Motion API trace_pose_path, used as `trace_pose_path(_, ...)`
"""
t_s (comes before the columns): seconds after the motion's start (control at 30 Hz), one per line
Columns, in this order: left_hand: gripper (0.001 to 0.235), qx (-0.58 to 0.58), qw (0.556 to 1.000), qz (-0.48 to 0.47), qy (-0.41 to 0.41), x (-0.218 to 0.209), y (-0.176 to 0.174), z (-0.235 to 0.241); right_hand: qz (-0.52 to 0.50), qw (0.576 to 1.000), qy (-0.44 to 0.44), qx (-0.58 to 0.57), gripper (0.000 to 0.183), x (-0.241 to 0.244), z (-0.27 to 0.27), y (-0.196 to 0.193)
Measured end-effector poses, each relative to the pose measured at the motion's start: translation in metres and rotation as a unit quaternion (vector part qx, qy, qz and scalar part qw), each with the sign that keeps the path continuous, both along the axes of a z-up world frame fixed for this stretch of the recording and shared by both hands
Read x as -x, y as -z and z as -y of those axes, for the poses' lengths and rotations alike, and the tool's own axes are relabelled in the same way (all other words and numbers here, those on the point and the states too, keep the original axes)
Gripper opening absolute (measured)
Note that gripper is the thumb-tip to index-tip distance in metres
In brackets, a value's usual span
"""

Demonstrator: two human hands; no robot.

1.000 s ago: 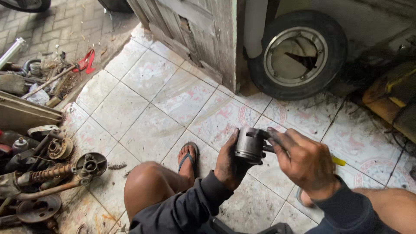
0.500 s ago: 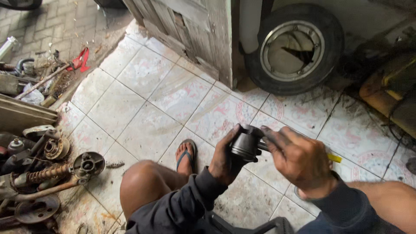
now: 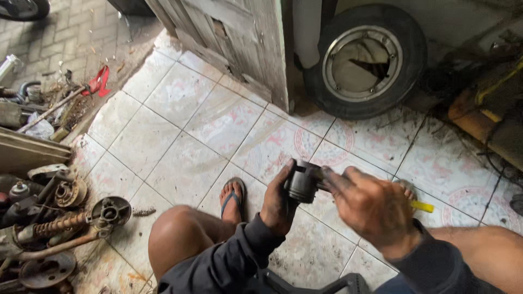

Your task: The person holds a small cylindrical metal part and scrubs its surfaces with a wire brush. They rotate the part to clean different sides and crevices while seated on the floor.

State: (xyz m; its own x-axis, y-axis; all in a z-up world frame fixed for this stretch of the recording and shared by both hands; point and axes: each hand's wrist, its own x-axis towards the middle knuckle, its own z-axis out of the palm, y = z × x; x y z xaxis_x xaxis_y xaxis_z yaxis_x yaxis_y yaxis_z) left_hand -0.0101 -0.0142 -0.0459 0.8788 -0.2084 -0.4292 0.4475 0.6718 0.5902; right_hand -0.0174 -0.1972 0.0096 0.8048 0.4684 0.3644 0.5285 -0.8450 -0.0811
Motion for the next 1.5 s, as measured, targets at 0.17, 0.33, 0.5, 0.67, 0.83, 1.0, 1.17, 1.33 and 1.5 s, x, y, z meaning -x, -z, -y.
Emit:
trace_pose_path(0.17, 0.036, -0.009, 0.996, -0.056, -0.067, -0.008, 0.019, -0.001, 0.016, 1.000, 0.013, -0.002, 0.036, 0.002, -0.007, -0.004)
trace_pose_path(0.33, 0.054, -0.003, 0.978, -0.106, -0.180, -0.009, -0.002, 0.002, 0.007, 0.998, -0.069, 0.001, 0.056, 0.018, -0.013, 0.004)
trace_pose_path(0.5, 0.061, 0.114, 0.993, -0.028, -0.001, 0.001, 0.009, -0.003, 0.039, 0.996, -0.062, -0.049, 0.026, 0.016, -0.011, -0.001)
trace_pose_path(0.67, 0.061, 0.118, 0.988, -0.099, -0.006, -0.002, 0.003, -0.002, 0.047, 0.998, -0.036, -0.022, 0.051, 0.021, -0.010, 0.012)
trace_pose_path(0.83, 0.060, 0.108, 0.993, -0.013, 0.042, -0.002, -0.021, 0.005, 0.030, 0.999, -0.010, -0.031, 0.053, 0.025, -0.007, 0.013)
trace_pose_path(1.0, 0.056, 0.015, 0.999, 0.013, -0.044, -0.010, -0.006, -0.002, 0.041, 0.999, -0.015, 0.015, 0.042, 0.022, 0.000, 0.018)
trace_pose_path(1.17, 0.057, -0.002, 0.995, 0.040, -0.087, -0.017, -0.042, -0.030, -0.081, 0.994, 0.071, 0.021, 0.040, 0.002, 0.014, 0.039)
trace_pose_path(1.33, 0.055, 0.072, 0.996, 0.014, -0.058, -0.004, -0.034, -0.019, -0.058, 0.988, 0.082, -0.119, 0.034, 0.016, 0.014, -0.020)
trace_pose_path(1.5, 0.046, 0.176, 0.983, -0.038, -0.026, -0.003, -0.025, -0.011, 0.014, 0.983, -0.035, -0.177, 0.015, 0.013, 0.015, -0.028)
